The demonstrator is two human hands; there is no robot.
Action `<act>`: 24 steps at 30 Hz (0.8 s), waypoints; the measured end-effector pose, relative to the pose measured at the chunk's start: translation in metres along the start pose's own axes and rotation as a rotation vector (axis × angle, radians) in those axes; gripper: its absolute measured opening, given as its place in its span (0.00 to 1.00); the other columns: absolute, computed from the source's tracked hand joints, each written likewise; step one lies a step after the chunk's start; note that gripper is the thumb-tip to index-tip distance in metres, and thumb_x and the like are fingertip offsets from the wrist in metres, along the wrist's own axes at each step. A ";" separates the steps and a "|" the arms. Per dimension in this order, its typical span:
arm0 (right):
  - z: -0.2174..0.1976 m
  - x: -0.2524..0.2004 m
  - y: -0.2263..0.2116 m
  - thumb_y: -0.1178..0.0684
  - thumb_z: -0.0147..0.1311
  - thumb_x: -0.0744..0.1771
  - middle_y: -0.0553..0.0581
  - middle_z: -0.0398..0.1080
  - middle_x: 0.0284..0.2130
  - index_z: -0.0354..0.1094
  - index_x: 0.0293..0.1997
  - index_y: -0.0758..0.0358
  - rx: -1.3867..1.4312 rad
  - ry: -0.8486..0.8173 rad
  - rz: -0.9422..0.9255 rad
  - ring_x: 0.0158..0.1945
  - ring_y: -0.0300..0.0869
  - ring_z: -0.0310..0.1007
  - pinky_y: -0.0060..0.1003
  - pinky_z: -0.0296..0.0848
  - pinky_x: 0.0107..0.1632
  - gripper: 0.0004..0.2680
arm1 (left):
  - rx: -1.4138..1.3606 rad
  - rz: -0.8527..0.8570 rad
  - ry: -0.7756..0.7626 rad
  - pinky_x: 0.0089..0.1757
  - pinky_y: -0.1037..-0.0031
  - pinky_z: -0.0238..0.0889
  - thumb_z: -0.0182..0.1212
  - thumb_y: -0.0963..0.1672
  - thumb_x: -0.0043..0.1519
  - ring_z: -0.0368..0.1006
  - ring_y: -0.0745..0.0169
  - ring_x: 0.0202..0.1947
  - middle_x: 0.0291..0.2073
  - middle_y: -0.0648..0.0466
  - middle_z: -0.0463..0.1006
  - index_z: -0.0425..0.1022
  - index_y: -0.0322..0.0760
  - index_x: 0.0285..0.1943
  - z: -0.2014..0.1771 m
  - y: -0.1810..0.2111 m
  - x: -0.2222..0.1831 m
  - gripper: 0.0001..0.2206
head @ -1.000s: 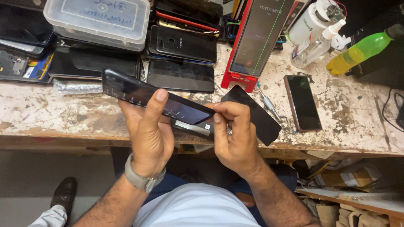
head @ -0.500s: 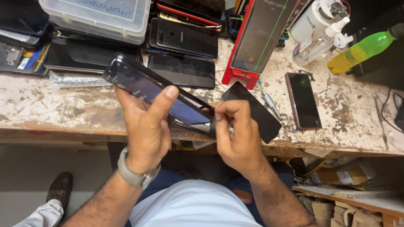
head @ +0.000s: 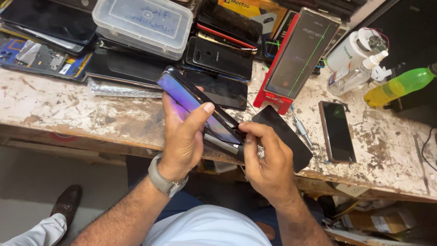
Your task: The person disassembles a smartphone using a screwdriver and a prying tool, removes the back cover and internal components, and then reassembles the device. The person also briefly interacts with a nearby testing device.
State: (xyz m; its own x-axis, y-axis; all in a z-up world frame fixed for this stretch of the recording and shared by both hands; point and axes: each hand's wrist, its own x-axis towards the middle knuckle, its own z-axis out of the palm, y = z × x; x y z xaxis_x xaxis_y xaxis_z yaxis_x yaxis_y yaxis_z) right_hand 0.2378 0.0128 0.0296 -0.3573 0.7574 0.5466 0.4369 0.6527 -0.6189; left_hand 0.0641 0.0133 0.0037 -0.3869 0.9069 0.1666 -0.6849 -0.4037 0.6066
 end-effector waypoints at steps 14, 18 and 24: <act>-0.014 0.049 -0.031 0.65 0.52 0.71 0.60 0.77 0.49 0.66 0.56 0.68 0.125 -0.071 -0.105 0.54 0.44 0.82 0.34 0.80 0.56 0.08 | 0.349 0.126 -0.147 0.58 0.66 0.70 0.66 0.37 0.59 0.69 0.60 0.60 0.60 0.47 0.66 0.43 0.37 0.76 0.005 0.005 0.000 0.39; -0.013 0.067 -0.045 0.65 0.52 0.71 0.61 0.77 0.49 0.65 0.59 0.67 0.121 -0.078 -0.204 0.54 0.45 0.82 0.34 0.81 0.54 0.09 | 0.641 0.257 -0.177 0.60 0.67 0.69 0.73 0.40 0.58 0.68 0.59 0.64 0.64 0.45 0.64 0.40 0.36 0.78 0.011 0.003 0.001 0.45; -0.011 0.077 -0.051 0.66 0.52 0.72 0.61 0.75 0.50 0.64 0.61 0.66 0.002 -0.043 -0.314 0.52 0.47 0.81 0.36 0.79 0.53 0.11 | 0.765 0.305 -0.186 0.61 0.65 0.67 0.75 0.41 0.56 0.68 0.55 0.64 0.65 0.43 0.65 0.40 0.34 0.78 0.016 0.003 0.001 0.47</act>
State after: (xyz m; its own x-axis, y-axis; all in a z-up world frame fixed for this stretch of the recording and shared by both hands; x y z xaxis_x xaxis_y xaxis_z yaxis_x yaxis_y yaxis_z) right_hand 0.1967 0.0376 0.1097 -0.5092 0.5186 0.6869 0.2983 0.8550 -0.4244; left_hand 0.0717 0.0147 0.0185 -0.3332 0.8035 0.4933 0.0664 -0.5019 0.8624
